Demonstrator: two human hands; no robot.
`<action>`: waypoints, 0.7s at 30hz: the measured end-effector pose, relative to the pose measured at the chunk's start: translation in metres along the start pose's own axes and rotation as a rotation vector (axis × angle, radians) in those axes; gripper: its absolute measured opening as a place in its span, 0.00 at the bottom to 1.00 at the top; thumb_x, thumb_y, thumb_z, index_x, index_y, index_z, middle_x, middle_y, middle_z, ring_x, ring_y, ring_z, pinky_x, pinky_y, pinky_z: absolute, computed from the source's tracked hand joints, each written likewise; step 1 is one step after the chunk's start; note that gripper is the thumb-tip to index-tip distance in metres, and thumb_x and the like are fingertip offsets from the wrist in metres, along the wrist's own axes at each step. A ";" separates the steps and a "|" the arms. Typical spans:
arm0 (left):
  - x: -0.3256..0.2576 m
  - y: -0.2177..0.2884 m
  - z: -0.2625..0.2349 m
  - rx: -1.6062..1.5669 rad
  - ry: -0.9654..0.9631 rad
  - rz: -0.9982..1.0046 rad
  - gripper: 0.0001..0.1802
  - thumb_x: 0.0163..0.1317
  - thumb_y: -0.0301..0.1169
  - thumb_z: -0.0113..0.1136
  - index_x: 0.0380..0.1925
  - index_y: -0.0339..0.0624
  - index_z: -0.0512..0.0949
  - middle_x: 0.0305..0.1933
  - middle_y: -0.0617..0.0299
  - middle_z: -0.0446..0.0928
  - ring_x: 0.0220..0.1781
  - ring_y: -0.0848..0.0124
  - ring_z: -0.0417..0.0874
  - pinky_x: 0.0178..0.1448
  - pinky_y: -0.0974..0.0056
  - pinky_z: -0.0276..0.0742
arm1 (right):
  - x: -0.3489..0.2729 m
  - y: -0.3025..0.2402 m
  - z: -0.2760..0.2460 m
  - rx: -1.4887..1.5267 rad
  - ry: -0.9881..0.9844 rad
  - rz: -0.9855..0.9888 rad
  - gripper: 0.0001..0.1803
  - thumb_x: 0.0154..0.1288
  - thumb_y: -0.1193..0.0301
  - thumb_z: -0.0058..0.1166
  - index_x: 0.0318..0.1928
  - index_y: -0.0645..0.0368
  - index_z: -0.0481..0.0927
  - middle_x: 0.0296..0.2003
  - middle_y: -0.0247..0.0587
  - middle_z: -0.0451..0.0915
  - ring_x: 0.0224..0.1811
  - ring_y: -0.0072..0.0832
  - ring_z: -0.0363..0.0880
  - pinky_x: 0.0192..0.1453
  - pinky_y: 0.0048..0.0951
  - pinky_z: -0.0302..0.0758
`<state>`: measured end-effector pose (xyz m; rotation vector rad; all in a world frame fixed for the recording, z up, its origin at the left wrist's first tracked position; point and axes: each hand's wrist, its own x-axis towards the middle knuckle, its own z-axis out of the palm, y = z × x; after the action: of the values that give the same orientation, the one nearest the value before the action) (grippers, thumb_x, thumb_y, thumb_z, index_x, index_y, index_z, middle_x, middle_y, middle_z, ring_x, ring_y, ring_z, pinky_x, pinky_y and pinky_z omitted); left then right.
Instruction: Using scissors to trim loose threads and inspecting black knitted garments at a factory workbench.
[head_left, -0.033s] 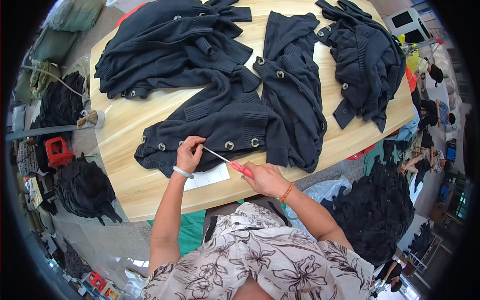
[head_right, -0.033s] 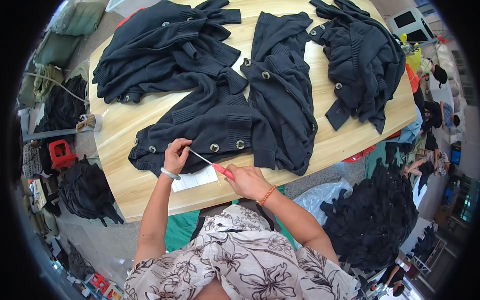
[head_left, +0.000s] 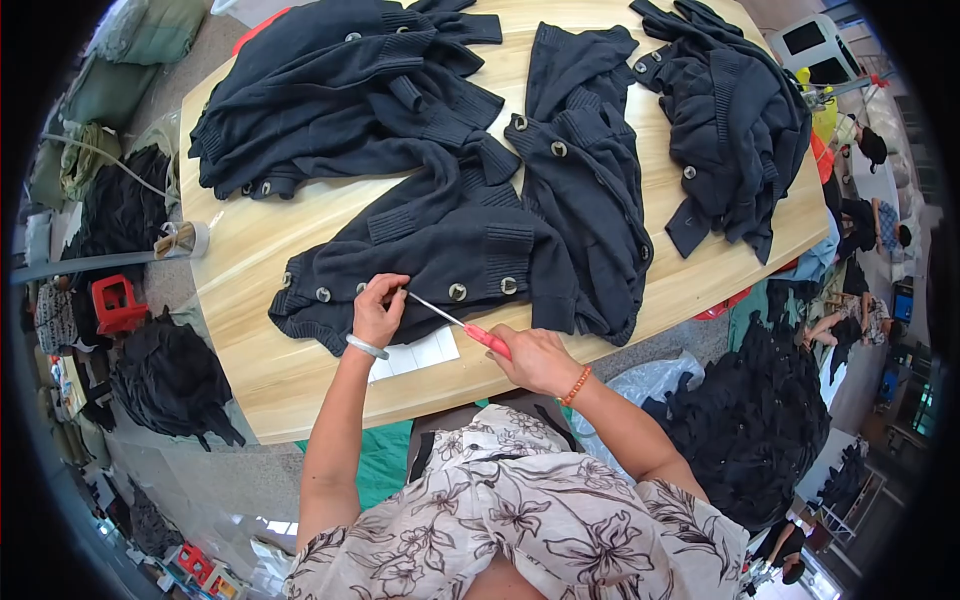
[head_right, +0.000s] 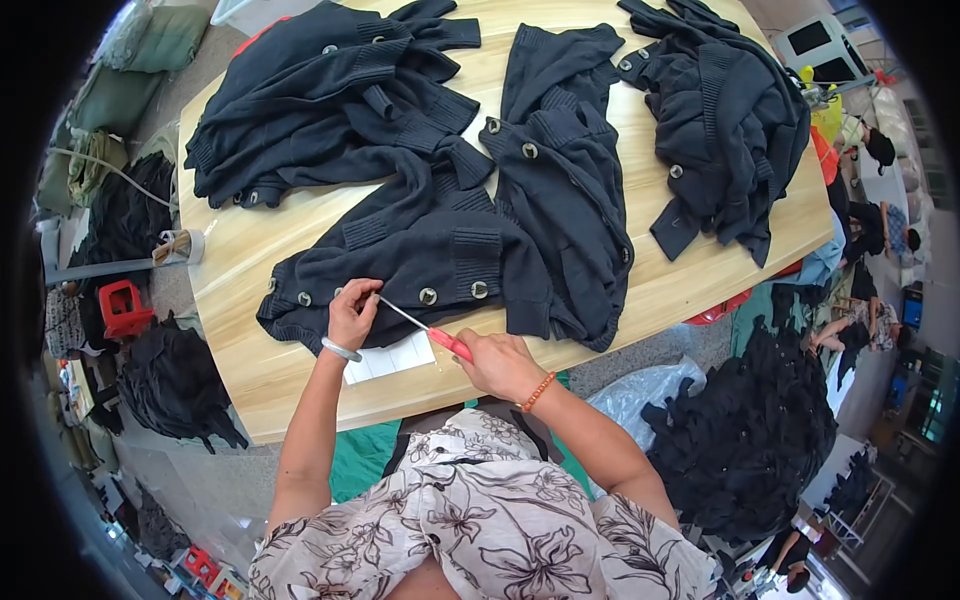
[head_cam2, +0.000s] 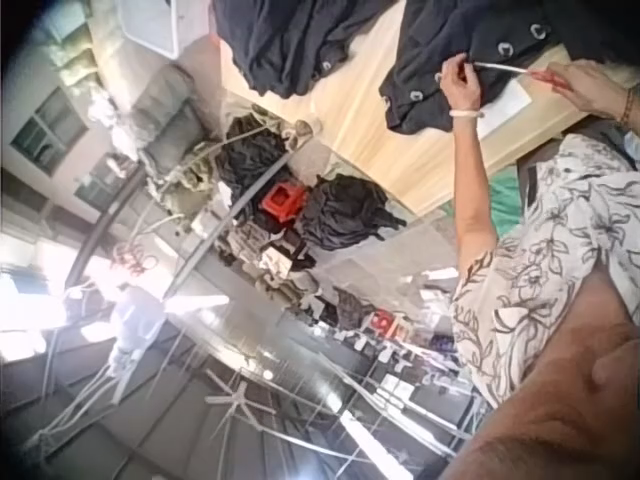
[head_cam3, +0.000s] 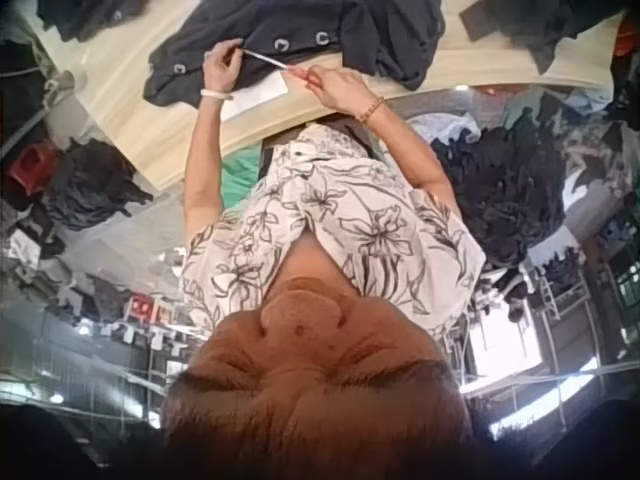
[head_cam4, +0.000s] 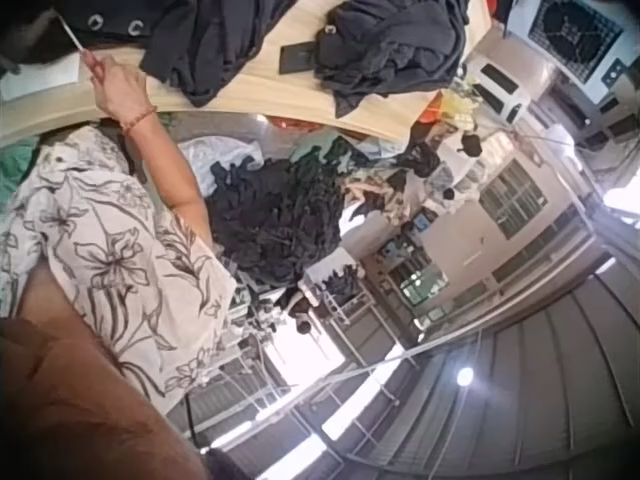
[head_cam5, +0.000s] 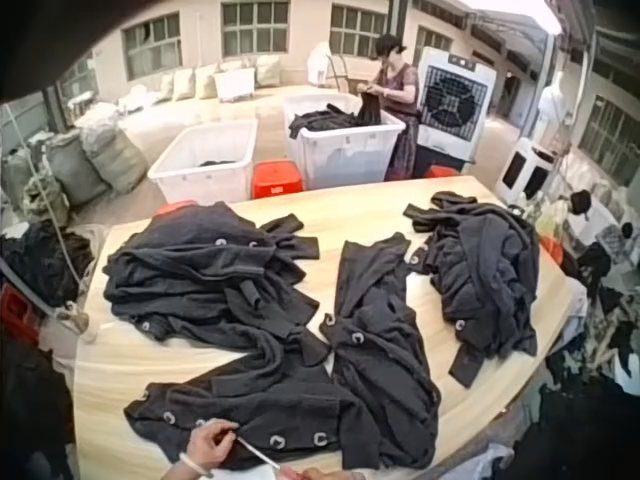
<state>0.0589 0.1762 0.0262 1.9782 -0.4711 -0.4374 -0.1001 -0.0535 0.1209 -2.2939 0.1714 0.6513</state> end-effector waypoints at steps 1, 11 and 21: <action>-0.003 0.005 0.006 0.170 0.086 0.098 0.15 0.54 0.21 0.64 0.44 0.37 0.80 0.40 0.57 0.79 0.35 0.67 0.79 0.43 0.66 0.76 | -0.004 0.006 -0.002 0.001 -0.001 0.023 0.13 0.66 0.64 0.52 0.47 0.56 0.75 0.32 0.51 0.83 0.39 0.50 0.83 0.44 0.50 0.75; 0.005 0.036 0.084 0.527 -0.104 0.312 0.17 0.45 0.21 0.69 0.36 0.41 0.76 0.39 0.54 0.72 0.43 0.55 0.74 0.46 0.54 0.74 | -0.062 0.062 -0.022 -0.071 0.140 0.059 0.12 0.63 0.69 0.55 0.46 0.54 0.77 0.35 0.49 0.83 0.41 0.46 0.82 0.43 0.47 0.77; 0.015 0.049 0.083 0.459 -0.184 0.322 0.18 0.43 0.27 0.73 0.34 0.43 0.76 0.35 0.57 0.73 0.43 0.57 0.74 0.44 0.56 0.69 | -0.058 0.077 -0.025 0.016 0.079 0.042 0.12 0.64 0.67 0.55 0.46 0.55 0.77 0.31 0.53 0.82 0.37 0.48 0.83 0.42 0.47 0.77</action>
<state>0.0237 0.0857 0.0338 2.2500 -1.0671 -0.3261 -0.1638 -0.1302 0.1172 -2.3071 0.2614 0.5784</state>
